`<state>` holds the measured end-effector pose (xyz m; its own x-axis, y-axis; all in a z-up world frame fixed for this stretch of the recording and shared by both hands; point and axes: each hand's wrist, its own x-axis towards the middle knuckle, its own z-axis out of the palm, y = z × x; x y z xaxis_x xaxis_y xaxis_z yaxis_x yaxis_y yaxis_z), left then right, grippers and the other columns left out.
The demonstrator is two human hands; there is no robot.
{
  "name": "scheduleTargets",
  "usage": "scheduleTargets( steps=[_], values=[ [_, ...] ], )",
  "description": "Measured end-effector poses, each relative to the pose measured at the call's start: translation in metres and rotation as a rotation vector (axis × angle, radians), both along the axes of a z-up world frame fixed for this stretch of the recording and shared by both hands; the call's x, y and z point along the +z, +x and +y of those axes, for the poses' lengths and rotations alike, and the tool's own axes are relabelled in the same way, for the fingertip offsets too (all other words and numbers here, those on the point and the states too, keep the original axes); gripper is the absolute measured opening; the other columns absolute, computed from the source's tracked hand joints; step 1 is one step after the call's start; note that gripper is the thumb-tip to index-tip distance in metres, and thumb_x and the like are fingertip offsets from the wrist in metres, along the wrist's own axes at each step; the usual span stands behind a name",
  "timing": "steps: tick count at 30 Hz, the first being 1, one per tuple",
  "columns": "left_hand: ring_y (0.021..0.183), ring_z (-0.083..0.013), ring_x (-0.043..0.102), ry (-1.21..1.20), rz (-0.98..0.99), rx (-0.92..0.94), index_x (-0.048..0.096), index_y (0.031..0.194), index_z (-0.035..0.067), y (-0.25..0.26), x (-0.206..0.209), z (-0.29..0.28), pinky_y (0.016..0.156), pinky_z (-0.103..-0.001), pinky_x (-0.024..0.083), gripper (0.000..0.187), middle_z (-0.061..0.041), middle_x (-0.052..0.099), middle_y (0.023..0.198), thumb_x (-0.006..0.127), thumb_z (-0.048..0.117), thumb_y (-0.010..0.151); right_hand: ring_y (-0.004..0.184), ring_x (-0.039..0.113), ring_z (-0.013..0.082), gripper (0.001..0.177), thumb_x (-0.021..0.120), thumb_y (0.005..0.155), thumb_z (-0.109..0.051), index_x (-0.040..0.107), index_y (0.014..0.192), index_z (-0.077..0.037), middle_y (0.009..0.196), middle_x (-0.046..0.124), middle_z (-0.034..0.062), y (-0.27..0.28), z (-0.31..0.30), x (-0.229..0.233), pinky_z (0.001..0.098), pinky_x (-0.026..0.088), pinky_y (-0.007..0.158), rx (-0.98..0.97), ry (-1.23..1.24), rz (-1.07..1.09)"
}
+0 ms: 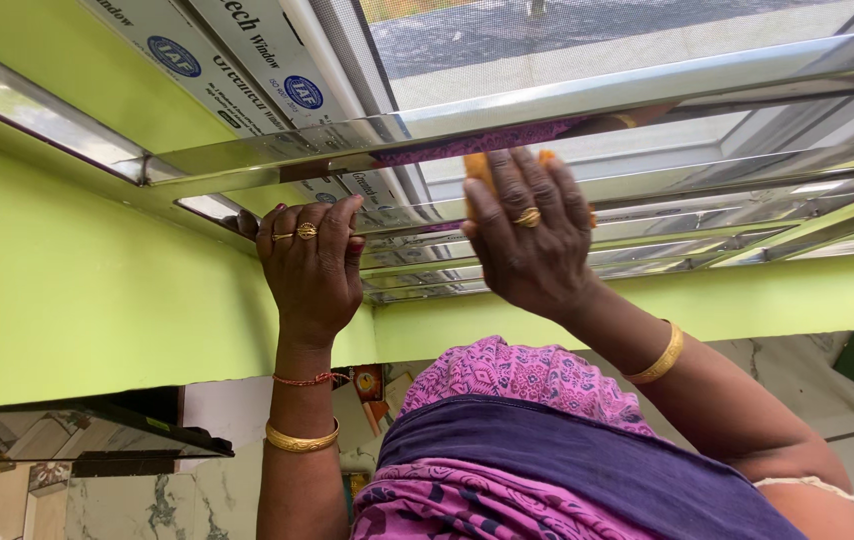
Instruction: The person cleans a set of metal window grills using a cloth, wiping the length of multiple bars.
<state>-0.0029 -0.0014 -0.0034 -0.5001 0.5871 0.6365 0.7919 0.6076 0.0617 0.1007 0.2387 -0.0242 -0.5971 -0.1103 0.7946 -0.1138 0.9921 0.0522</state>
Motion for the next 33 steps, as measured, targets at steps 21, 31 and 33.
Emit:
scheduleTargets(
  steps=[21,31,33],
  values=[
    [0.110,-0.0271,0.058,0.001,0.021,-0.002,0.061,0.134,0.016,-0.001,-0.001,0.000,0.115,-0.049,0.037,0.027,-0.004,0.065,0.113,0.053,0.028,0.111,0.115,0.069,0.0289,0.033,0.050,0.113,-0.031,0.068,0.127,-0.007,0.124,0.073,0.0136,0.015,0.053,-0.003,0.0480,0.041,0.111,0.045,0.164,0.183],
    [0.109,-0.0285,0.057,-0.008,0.035,0.013,0.063,0.132,0.014,0.001,0.000,0.003,0.114,-0.049,0.037,0.028,-0.005,0.066,0.111,0.048,0.030,0.114,0.123,0.068,0.0339,0.045,0.033,0.115,-0.038,0.065,0.130,-0.011,0.127,0.074,0.0149,0.051,0.156,-0.037,0.0548,0.036,0.116,-0.068,0.227,0.291],
    [0.109,-0.0285,0.057,-0.007,0.031,0.011,0.063,0.132,0.014,0.000,0.000,0.002,0.114,-0.048,0.037,0.028,-0.005,0.065,0.111,0.049,0.030,0.114,0.124,0.068,0.0351,0.045,0.032,0.115,-0.037,0.065,0.128,-0.010,0.127,0.074,0.0157,0.058,0.174,-0.041,0.0567,0.036,0.116,-0.084,0.224,0.306]
  ],
)
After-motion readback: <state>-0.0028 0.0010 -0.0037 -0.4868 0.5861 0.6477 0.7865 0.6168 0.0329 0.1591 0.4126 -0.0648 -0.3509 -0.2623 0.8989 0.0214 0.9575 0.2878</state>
